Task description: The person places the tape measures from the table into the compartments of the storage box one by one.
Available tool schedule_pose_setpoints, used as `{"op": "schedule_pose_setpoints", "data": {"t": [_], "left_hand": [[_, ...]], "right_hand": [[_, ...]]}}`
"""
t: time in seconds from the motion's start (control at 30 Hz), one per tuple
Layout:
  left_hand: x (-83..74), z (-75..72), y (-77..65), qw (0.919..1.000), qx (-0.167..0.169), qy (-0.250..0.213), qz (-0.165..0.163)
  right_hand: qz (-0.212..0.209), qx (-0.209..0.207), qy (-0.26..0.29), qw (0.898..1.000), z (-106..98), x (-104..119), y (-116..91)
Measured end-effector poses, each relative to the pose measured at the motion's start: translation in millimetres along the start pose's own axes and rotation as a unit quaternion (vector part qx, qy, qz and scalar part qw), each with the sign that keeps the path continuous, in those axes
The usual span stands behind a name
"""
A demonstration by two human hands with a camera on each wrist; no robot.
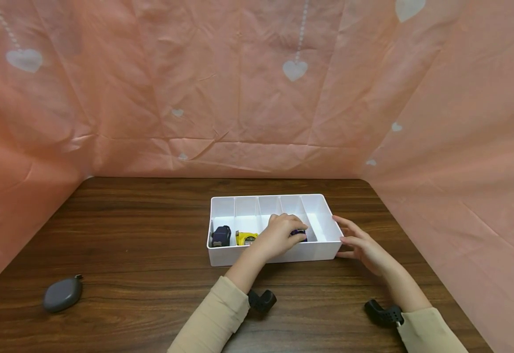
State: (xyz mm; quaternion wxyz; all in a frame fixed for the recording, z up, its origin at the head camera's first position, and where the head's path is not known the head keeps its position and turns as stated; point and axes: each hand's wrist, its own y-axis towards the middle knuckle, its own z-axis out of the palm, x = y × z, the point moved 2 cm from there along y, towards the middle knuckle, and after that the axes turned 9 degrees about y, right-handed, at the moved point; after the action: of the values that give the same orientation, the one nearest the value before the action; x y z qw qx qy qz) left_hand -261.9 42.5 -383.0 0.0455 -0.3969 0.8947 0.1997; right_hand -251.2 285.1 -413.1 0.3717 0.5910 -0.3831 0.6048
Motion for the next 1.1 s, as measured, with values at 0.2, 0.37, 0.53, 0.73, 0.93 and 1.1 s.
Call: {"op": "schedule_pose_setpoints", "data": {"t": [0.2, 0.37, 0.53, 0.73, 0.93, 1.1], "left_hand": [[-1.9, 2.9, -0.7, 0.9987, 0.0, 0.048, 0.018], [-3.6, 2.3, -2.5, 0.9979, 0.005, 0.061, 0.022], [-5.3, 1.7, -4.4, 0.9972, 0.016, 0.07, 0.023], [-6.4, 1.6, -6.0, 0.9972, 0.015, 0.069, 0.026], [-7.4, 0.2, -8.2, 0.9967, 0.014, 0.074, 0.031], [-7.1, -1.9, -10.8, 0.996, 0.014, 0.083, 0.032]], "right_hand": [[-0.001, 0.002, 0.002, 1.0, 0, 0, 0], [-0.004, 0.004, 0.0, 1.0, -1, -1, 0], [-0.009, 0.008, 0.002, 1.0, -1, -1, 0], [-0.012, 0.011, 0.002, 1.0, -2, -2, -1], [-0.009, 0.007, 0.005, 1.0, -2, -2, -1], [-0.009, 0.004, 0.008, 1.0, -2, -3, -1]]}}
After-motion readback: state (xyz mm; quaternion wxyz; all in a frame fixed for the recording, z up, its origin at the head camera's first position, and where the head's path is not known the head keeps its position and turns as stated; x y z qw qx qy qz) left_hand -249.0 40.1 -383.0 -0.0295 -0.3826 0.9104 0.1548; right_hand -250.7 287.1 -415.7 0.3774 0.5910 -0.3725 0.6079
